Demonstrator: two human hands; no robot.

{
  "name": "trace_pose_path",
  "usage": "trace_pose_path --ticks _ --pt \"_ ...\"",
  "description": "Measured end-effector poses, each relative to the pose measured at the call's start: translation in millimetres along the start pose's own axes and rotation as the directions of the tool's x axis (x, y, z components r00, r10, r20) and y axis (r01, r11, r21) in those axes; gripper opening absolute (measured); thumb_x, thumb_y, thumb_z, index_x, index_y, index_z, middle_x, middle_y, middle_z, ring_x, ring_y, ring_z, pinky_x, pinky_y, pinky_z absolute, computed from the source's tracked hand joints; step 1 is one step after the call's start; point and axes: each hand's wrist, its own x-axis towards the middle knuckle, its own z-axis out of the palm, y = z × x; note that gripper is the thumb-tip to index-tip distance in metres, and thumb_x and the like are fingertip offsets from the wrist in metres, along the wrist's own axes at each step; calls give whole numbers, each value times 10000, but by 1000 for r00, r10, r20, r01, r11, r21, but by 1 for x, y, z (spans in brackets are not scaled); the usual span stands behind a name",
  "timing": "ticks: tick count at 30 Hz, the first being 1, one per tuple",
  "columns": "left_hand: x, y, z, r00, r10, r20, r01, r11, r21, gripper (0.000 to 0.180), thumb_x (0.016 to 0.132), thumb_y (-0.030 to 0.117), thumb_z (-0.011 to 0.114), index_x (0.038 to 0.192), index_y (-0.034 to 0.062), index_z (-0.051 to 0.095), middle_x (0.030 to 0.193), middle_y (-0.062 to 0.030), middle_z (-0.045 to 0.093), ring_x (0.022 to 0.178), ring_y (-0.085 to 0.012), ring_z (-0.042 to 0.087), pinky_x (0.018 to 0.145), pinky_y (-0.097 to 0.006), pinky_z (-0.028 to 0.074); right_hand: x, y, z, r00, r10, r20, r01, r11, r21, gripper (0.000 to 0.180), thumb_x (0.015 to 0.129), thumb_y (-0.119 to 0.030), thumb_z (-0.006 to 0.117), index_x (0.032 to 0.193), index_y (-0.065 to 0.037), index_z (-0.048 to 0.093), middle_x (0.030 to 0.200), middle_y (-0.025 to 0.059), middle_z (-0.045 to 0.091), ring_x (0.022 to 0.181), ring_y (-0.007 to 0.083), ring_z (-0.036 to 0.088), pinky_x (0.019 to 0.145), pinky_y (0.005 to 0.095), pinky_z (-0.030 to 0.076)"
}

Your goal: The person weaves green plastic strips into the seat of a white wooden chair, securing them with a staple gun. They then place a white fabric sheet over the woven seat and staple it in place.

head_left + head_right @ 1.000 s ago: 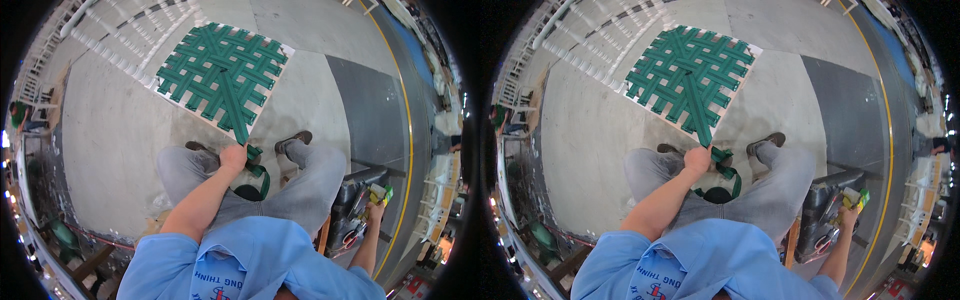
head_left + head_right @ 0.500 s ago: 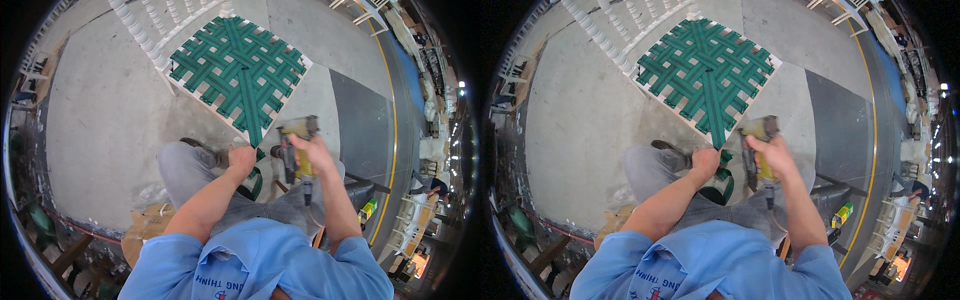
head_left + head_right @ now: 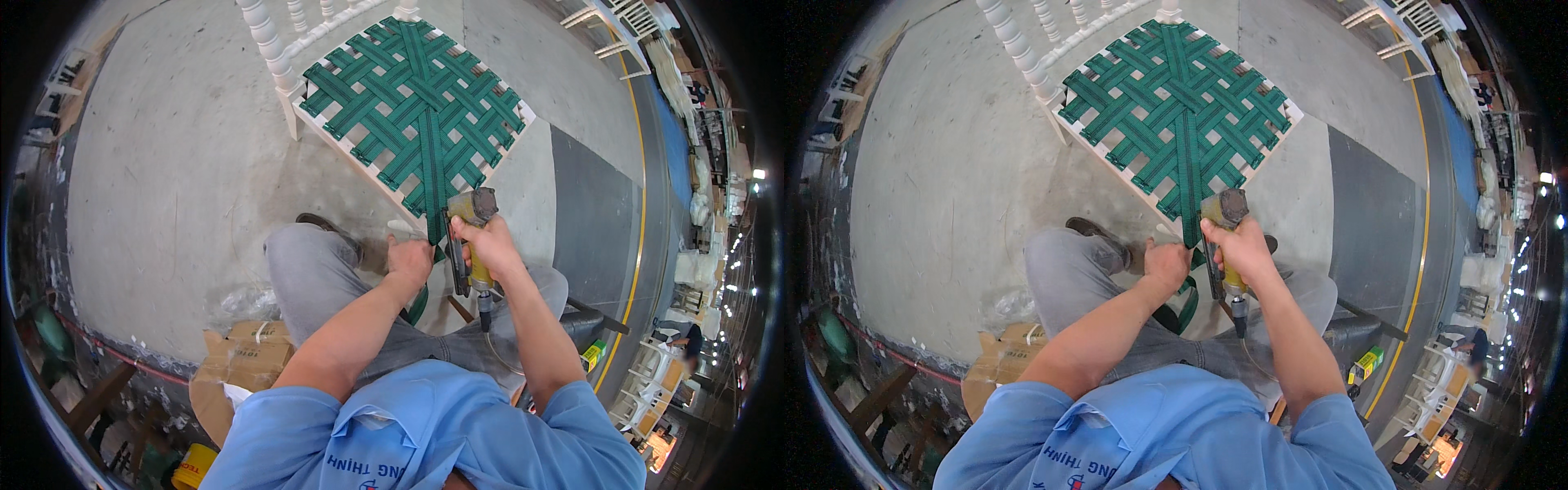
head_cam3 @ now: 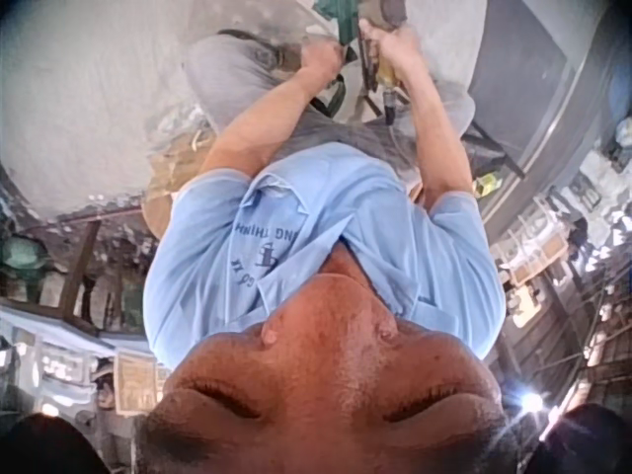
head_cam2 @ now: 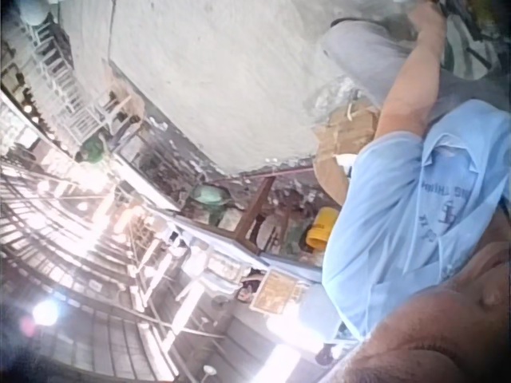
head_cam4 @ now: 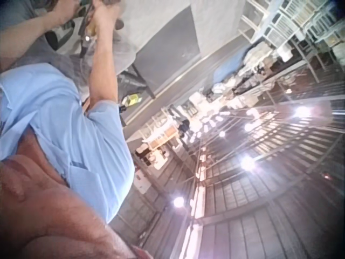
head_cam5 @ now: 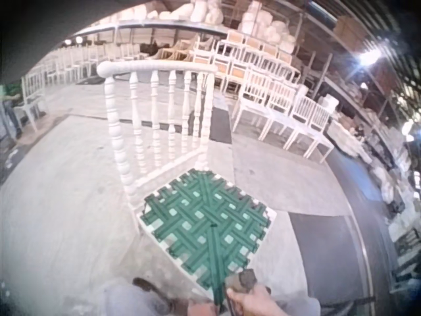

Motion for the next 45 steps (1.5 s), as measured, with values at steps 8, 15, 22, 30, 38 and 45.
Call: trace_pose_path --ticks 8,15,22,30,38,45 --pt "0 4 -5 999 -1 37 0 999 48 302 1060 263 540 1057 147 818 1054 -85 823 1023 -265 792 1200 -618 356 -3 -6 13 1000 -26 5 26 999 -40 292 1002 -288 776 1046 -10 699 872 41 692 555 122 575 488 309 473" --pt "2 1 5 997 35 69 -41 996 82 320 1068 251 525 1093 134 821 1126 -122 813 1101 -276 775 1214 -610 345 -9 -3 15 999 -39 22 39 999 20 332 978 -310 806 1096 -21 691 827 42 680 568 127 606 499 309 494" --pt "-10 16 -24 989 -60 137 95 961 -261 414 1082 385 564 1108 36 784 1094 -196 798 1053 -374 760 1025 -548 509 -54 -2 -42 990 -119 -75 132 972 194 330 1023 -310 759 1139 -8 694 956 59 718 579 124 607 503 304 490" --pt "18 -18 -133 982 105 159 112 357 -927 327 1114 269 574 1164 -18 724 1032 -102 802 841 -155 743 676 -320 612 -58 15 -61 997 -73 -41 80 976 203 286 1005 -281 776 1072 -16 693 865 35 683 575 129 598 497 312 483" --pt "84 -15 -129 981 0 192 190 161 -969 347 1116 233 542 1195 -74 685 1083 -167 784 886 -200 758 741 -338 632 -11 5 -25 998 -60 -31 63 992 106 369 973 -330 813 1052 2 672 781 40 651 568 134 612 494 322 496" --pt "88 -18 -125 981 12 194 190 137 -972 346 1103 216 552 1154 -92 701 1056 -168 779 938 -220 753 815 -371 620 4 1 -8 1000 -29 -5 29 998 53 367 970 -330 815 1029 4 675 724 27 639 550 129 609 490 321 495"
